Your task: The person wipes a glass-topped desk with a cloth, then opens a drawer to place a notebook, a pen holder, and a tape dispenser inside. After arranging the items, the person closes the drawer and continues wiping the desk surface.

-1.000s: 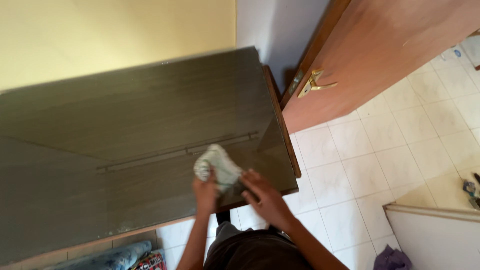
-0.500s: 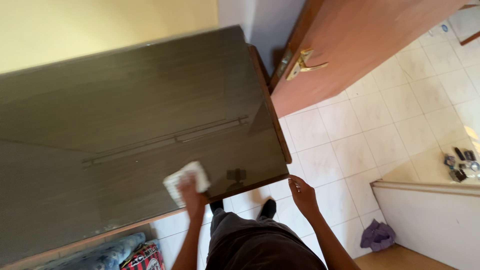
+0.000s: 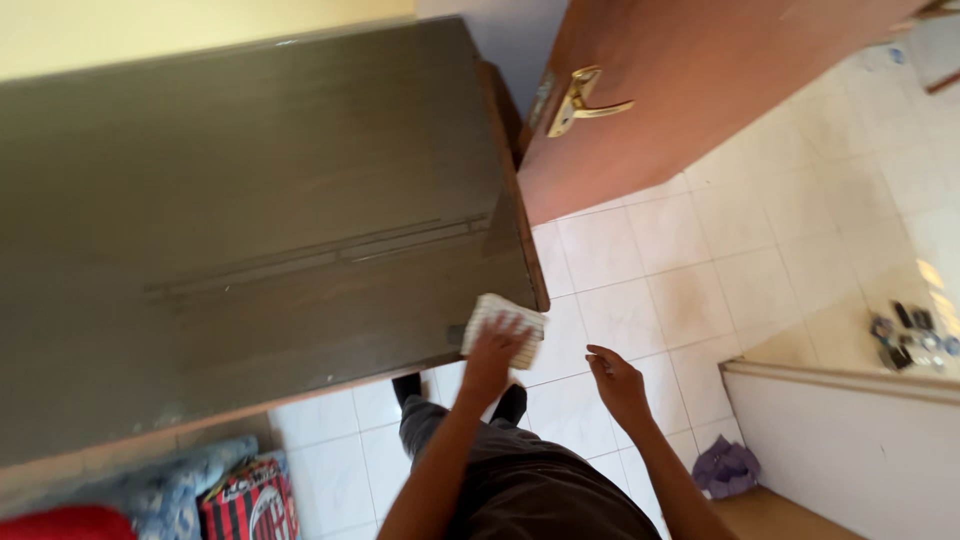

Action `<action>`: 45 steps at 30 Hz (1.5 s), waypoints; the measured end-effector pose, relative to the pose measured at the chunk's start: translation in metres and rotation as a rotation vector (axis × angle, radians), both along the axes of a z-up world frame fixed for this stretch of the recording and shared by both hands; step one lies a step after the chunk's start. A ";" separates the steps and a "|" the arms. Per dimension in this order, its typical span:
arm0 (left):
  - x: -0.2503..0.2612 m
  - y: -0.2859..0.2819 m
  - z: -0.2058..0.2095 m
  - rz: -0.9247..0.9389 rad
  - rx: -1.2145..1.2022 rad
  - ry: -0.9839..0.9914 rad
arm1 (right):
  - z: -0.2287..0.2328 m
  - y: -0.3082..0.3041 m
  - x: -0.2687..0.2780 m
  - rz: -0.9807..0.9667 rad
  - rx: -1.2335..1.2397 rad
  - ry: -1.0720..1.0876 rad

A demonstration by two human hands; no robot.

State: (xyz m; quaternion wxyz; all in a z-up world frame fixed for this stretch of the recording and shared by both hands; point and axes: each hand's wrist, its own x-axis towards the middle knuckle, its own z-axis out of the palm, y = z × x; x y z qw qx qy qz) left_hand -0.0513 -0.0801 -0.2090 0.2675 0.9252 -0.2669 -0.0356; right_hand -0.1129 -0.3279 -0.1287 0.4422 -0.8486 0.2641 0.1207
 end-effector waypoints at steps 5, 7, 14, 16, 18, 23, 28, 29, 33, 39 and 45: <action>-0.018 0.123 0.021 0.320 -0.076 0.072 | -0.007 0.011 0.020 0.141 0.024 -0.059; -0.023 0.168 0.035 0.467 0.175 0.122 | -0.008 0.030 0.034 0.236 0.030 -0.108; -0.033 0.276 0.041 0.795 0.220 0.157 | 0.023 0.122 0.079 0.596 -0.098 -0.014; -0.032 0.306 0.033 0.819 0.201 0.149 | 0.020 0.145 0.093 0.687 -0.159 -0.005; -0.025 0.341 0.023 0.824 0.170 0.105 | 0.012 0.168 0.100 0.740 -0.218 0.006; -0.008 0.448 0.018 0.911 0.221 0.132 | -0.014 0.230 0.100 0.742 -0.356 0.007; 0.027 0.554 0.033 1.030 0.194 0.184 | -0.027 0.271 0.075 0.626 -0.414 0.060; 0.035 0.571 0.035 1.039 0.185 0.180 | -0.027 0.277 0.071 0.577 -0.396 0.043; 0.068 0.606 0.026 1.035 0.099 0.121 | -0.019 0.299 0.049 0.356 -0.326 -0.095; 0.096 0.525 -0.024 0.774 0.118 0.005 | 0.000 0.307 0.026 0.093 -0.271 -0.251; 0.061 0.262 -0.001 0.107 -0.156 0.177 | 0.034 0.282 0.013 -0.194 -0.267 -0.224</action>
